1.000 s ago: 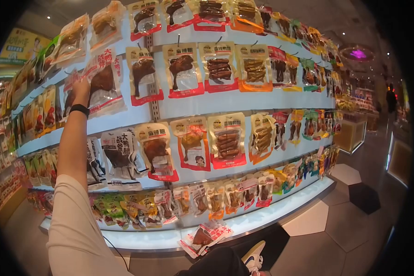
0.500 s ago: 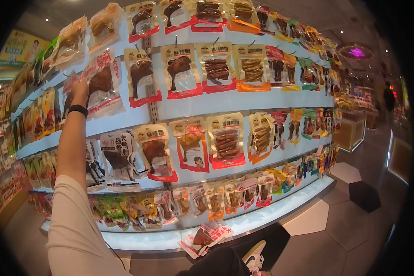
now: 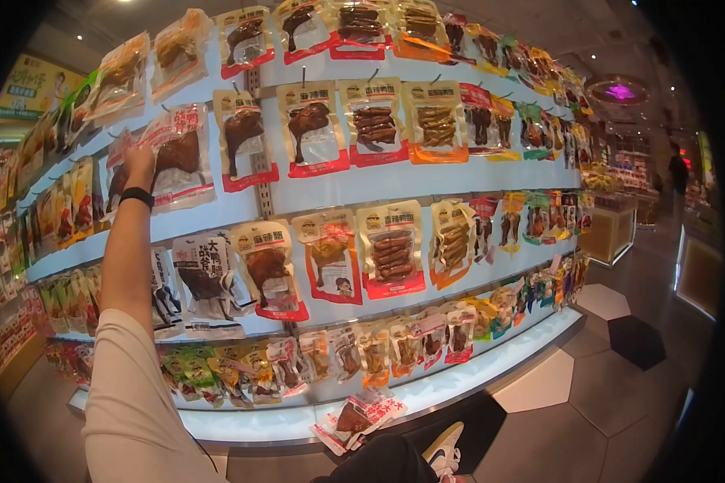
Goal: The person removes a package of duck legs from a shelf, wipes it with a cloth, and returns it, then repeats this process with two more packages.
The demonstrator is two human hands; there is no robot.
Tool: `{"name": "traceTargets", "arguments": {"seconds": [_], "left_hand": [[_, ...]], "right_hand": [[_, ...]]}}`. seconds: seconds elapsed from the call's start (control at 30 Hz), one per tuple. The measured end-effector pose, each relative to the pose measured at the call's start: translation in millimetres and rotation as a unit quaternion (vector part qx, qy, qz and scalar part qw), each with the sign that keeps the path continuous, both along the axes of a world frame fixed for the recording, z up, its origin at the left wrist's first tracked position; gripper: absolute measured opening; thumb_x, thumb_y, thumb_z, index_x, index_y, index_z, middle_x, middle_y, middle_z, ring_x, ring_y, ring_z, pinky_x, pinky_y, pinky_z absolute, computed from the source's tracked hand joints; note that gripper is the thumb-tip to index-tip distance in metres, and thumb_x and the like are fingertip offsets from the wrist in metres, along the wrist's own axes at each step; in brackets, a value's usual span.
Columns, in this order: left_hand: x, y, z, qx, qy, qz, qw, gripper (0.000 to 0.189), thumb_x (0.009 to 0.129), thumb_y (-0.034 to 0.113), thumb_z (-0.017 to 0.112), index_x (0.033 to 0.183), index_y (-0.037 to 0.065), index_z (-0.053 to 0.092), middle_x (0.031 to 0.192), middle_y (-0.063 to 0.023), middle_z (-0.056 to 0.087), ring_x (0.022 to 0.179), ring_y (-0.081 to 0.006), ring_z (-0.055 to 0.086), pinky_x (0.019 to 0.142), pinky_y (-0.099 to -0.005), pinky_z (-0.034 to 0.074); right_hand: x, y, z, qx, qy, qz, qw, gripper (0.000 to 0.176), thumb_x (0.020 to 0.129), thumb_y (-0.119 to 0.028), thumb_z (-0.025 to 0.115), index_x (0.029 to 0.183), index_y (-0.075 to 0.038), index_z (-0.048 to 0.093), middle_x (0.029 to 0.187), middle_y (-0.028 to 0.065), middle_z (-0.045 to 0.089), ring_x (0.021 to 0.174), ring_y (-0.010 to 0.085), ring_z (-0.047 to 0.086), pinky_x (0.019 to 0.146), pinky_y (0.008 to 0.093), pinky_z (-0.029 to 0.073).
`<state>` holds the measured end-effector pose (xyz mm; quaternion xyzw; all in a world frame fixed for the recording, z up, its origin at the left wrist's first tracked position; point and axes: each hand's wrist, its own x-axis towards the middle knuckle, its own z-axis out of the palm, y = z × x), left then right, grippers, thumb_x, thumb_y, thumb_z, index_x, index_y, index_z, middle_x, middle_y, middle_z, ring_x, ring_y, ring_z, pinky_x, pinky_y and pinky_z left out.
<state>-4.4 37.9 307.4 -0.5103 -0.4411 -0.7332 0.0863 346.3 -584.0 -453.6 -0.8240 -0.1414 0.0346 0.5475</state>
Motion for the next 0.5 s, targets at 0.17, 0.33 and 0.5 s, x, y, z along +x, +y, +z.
{"name": "traceTargets", "arguments": {"seconds": [0.17,0.33,0.5], "left_hand": [[-2,31,4,-0.025,-0.001,-0.019,1.000,0.047,0.086,0.038,0.056,0.107,-0.002,0.068,0.109,-0.0262,0.066,0.102,-0.0426,0.064,0.090,-0.0446,0.050],[33,-6,-15,0.053,0.002,0.121,0.991,0.062,0.086,0.044,0.060,0.133,0.005,0.049,0.134,-0.0195,0.052,0.118,-0.0400,0.054,0.092,-0.0505,0.047],[70,-52,-42,0.206,0.204,0.199,0.936,0.068,0.084,0.055,0.061,0.140,0.021,0.045,0.147,-0.0134,0.040,0.135,-0.0362,0.037,0.097,-0.0591,0.037]], "right_hand": [[-2,0,1,-0.017,-0.064,-0.006,0.998,0.026,0.087,-0.020,0.066,0.091,0.006,0.066,0.088,0.0248,0.065,0.082,0.0399,0.061,0.076,0.0450,0.047],[-1,0,1,-0.027,-0.033,-0.001,0.999,0.025,0.087,-0.020,0.066,0.089,0.005,0.066,0.086,0.0251,0.065,0.081,0.0393,0.061,0.076,0.0444,0.047],[-5,2,11,-0.042,-0.001,0.007,0.999,0.026,0.088,-0.020,0.065,0.090,0.005,0.066,0.087,0.0254,0.065,0.081,0.0397,0.061,0.076,0.0444,0.047]]}}
